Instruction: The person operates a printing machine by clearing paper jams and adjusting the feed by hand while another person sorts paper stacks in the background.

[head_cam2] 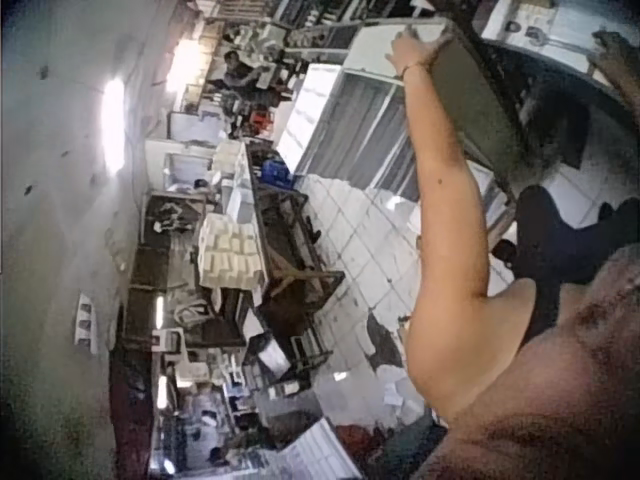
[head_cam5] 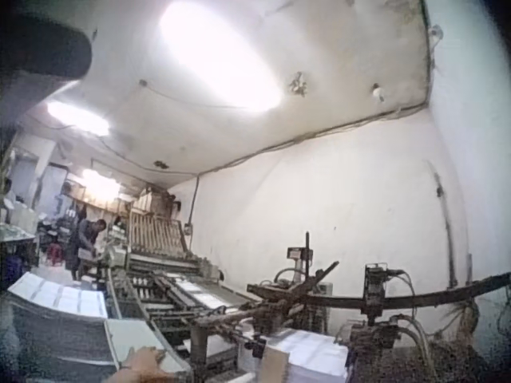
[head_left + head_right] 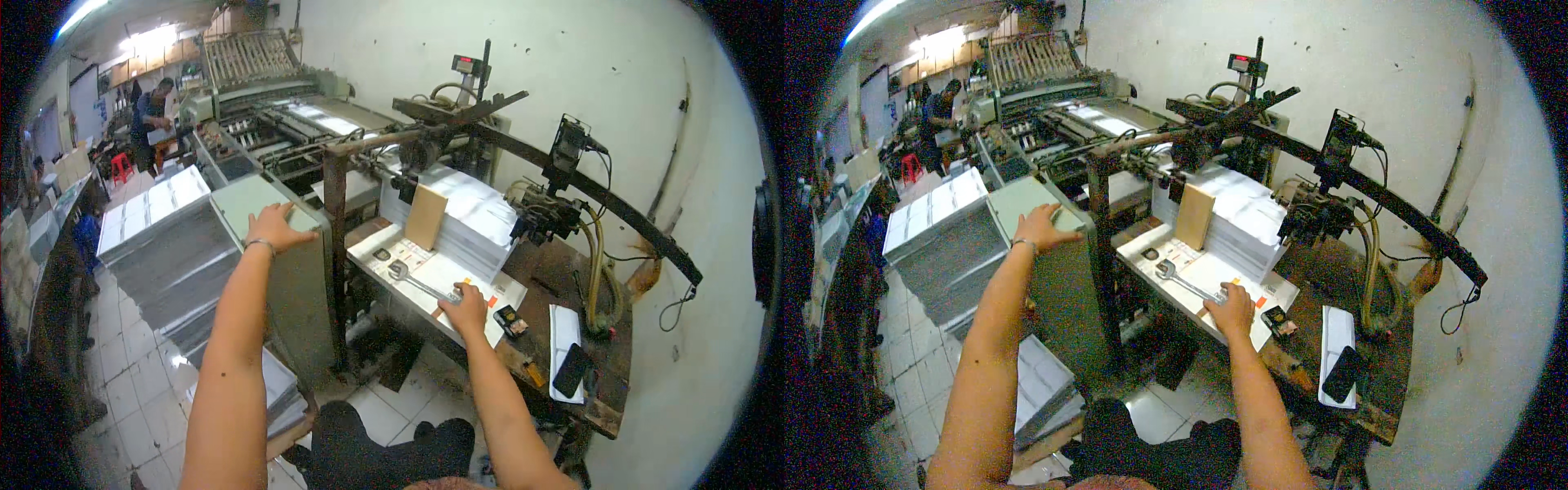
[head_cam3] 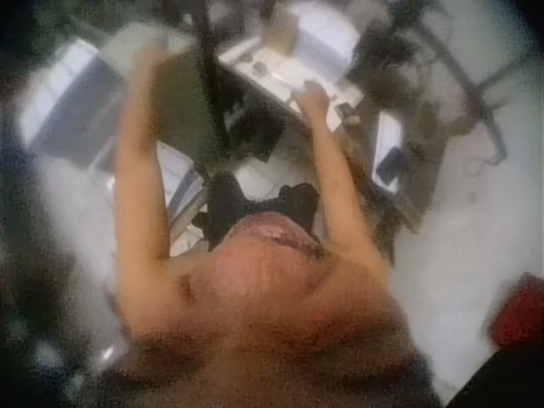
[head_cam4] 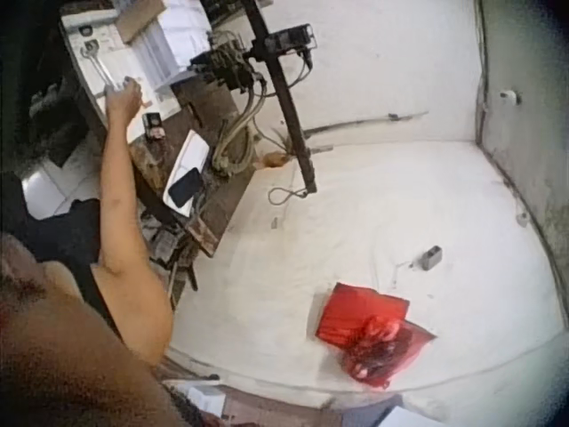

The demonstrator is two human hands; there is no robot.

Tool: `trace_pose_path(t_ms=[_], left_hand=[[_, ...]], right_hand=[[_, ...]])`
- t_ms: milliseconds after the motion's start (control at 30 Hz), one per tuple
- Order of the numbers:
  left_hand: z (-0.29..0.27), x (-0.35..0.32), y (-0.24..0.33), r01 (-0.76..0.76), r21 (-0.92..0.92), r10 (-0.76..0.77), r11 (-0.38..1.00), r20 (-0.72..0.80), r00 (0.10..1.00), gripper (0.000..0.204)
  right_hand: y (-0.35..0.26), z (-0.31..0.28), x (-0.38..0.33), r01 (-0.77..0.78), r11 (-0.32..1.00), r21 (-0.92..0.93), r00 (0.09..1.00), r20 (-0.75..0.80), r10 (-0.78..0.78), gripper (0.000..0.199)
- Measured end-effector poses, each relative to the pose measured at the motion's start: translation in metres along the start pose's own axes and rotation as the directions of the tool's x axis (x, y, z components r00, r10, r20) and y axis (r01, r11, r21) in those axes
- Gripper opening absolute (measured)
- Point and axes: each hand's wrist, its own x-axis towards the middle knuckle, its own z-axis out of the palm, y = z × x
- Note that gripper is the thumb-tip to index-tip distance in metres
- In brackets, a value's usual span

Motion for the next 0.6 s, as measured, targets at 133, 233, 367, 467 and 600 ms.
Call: trace_pose_path(t_ms=[133, 233, 367, 467, 600], left_hand=[[0.0, 0.0, -0.003, -0.012, 0.01, 0.012, 1.0, -0.024, 1.0, 0.116], [0.001, -0.004, 0.002, 0.016, 0.022, -0.015, 1.0, -0.039, 0.999, 0.116], [0.0, -0.004, 0.001, 0.015, 0.014, -0.015, 1.0, -0.022, 1.0, 0.117], [-0.003, -0.003, -0.004, 0.016, 0.027, -0.016, 0.999, -0.016, 1.0, 0.118], [-0.003, -0.003, -0.001, 0.006, -0.002, -0.006, 1.0, -0.006, 1.0, 0.117]], right_hand=[[0.0, 0.0, 0.001, 0.035, 0.999, 0.014, 0.999, -0.01, -0.035, 0.064], [0.002, -0.001, 0.002, 0.027, 0.999, 0.033, 1.0, 0.003, -0.027, 0.063], [0.005, 0.003, 0.002, 0.035, 0.999, 0.02, 0.999, -0.022, -0.034, 0.065], [-0.001, 0.003, 0.001, 0.019, 0.998, 0.059, 1.0, -0.015, -0.018, 0.065], [0.008, 0.006, 0.005, 0.019, 0.998, 0.067, 0.999, -0.028, -0.017, 0.07]])
